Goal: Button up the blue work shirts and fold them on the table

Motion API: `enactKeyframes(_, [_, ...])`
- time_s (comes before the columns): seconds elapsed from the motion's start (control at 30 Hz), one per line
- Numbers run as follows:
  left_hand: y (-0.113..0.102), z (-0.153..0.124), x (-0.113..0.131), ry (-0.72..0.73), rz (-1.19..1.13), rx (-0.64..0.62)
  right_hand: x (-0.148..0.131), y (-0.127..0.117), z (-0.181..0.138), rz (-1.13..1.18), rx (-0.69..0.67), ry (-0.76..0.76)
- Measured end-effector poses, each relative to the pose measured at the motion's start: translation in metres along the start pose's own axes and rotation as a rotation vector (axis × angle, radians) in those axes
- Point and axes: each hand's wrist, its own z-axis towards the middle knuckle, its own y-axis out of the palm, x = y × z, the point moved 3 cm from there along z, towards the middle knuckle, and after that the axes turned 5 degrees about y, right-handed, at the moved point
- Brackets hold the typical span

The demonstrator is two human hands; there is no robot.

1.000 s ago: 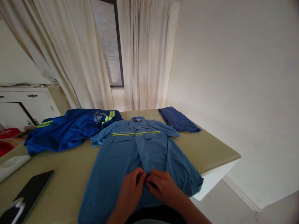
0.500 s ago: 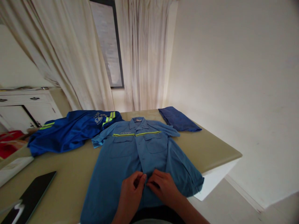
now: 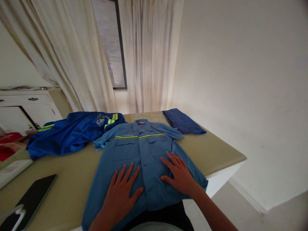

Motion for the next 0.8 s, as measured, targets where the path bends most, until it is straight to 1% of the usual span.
enactKeyframes(0.07, [0.005, 0.003, -0.003, 0.009, 0.042, -0.032, 0.009, 0.006, 0.003, -0.047, -0.084, 0.007])
enactKeyframes(0.13, [0.007, 0.009, -0.004, 0.004, 0.065, -0.049, 0.012, 0.012, 0.008, -0.069, -0.121, 0.008])
enactKeyframes(0.33, [0.005, 0.027, -0.007, 0.018, 0.090, -0.082, 0.014, 0.017, 0.029, -0.099, -0.133, 0.032])
enactKeyframes(0.43, [0.005, 0.025, -0.005, 0.020, 0.094, -0.063, 0.013, 0.016, 0.030, -0.109, -0.123, 0.030])
enactKeyframes(0.57, [0.006, 0.016, -0.003, 0.017, 0.095, -0.030, 0.014, 0.016, 0.024, -0.112, -0.122, 0.043])
enactKeyframes(0.63, [0.005, 0.011, -0.001, 0.015, 0.086, -0.027, 0.015, 0.015, 0.021, -0.108, -0.110, 0.048])
enactKeyframes(0.7, [0.004, 0.007, 0.004, 0.008, 0.069, -0.019, 0.010, 0.012, 0.017, -0.088, -0.066, 0.058])
enactKeyframes(0.8, [-0.002, 0.006, 0.020, 0.049, -0.003, -0.006, -0.013, 0.005, 0.006, 0.022, 0.046, 0.072])
